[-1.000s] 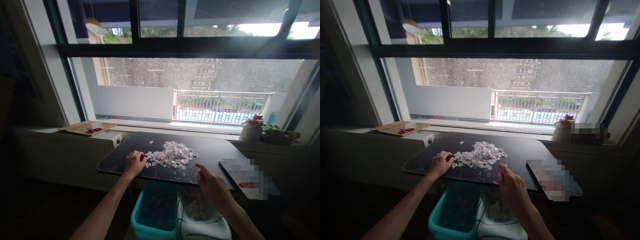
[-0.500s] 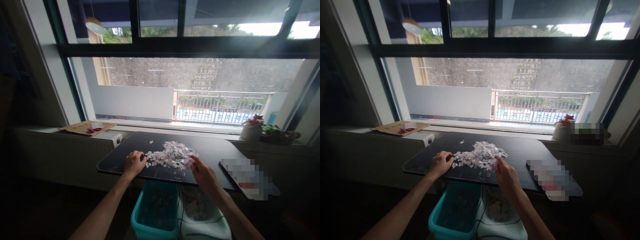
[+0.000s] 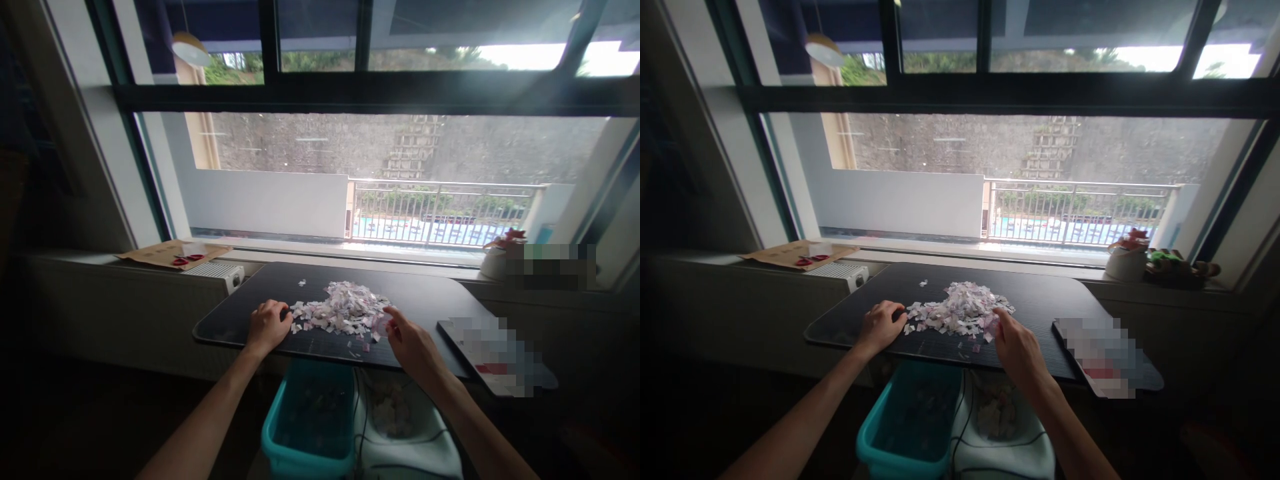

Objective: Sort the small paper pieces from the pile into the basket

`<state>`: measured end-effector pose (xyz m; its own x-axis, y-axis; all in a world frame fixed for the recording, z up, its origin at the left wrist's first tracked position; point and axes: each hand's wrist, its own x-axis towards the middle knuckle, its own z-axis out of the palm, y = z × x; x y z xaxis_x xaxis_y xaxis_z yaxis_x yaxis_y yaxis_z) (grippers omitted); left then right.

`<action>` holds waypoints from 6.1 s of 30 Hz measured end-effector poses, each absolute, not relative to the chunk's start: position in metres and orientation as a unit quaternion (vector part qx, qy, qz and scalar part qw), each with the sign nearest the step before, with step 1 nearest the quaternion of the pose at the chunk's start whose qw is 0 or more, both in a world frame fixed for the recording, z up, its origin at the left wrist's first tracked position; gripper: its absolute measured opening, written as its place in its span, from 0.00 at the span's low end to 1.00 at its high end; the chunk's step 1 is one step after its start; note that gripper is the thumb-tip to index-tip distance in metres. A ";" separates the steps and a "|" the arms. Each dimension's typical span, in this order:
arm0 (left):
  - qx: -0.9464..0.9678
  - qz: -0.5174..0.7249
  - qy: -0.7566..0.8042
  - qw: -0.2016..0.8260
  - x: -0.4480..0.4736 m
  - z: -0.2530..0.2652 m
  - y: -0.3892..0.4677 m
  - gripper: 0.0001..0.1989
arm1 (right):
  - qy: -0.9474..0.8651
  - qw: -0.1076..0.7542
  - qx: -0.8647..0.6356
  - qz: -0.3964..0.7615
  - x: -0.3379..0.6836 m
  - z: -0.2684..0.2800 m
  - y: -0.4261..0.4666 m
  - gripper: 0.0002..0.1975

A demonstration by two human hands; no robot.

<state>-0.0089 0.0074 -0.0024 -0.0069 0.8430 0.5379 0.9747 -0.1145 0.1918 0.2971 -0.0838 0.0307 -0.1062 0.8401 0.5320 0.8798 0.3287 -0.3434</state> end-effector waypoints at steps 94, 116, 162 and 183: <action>-0.697 -0.268 -0.653 0.127 -0.009 -0.003 0.008 0.12 | -0.721 0.382 -0.569 0.103 0.342 0.001 -0.115 0.13; -0.700 -0.267 -0.650 0.130 -0.010 -0.003 0.009 0.13 | -0.727 0.371 -0.573 0.079 0.338 0.003 -0.136 0.10; -0.696 -0.281 -0.651 0.116 -0.007 -0.001 0.004 0.11 | -0.734 0.363 -0.572 0.036 0.308 0.005 -0.117 0.13; -0.693 -0.284 -0.654 0.104 -0.007 -0.001 0.004 0.11 | -0.769 0.316 -0.555 0.021 0.262 0.022 -0.112 0.14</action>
<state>-0.0068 0.0036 -0.0013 -0.0179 0.8472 0.5309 0.9661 -0.1222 0.2275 0.2615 -0.1124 0.0223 -0.1839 0.8672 0.4628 0.8400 0.3832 -0.3842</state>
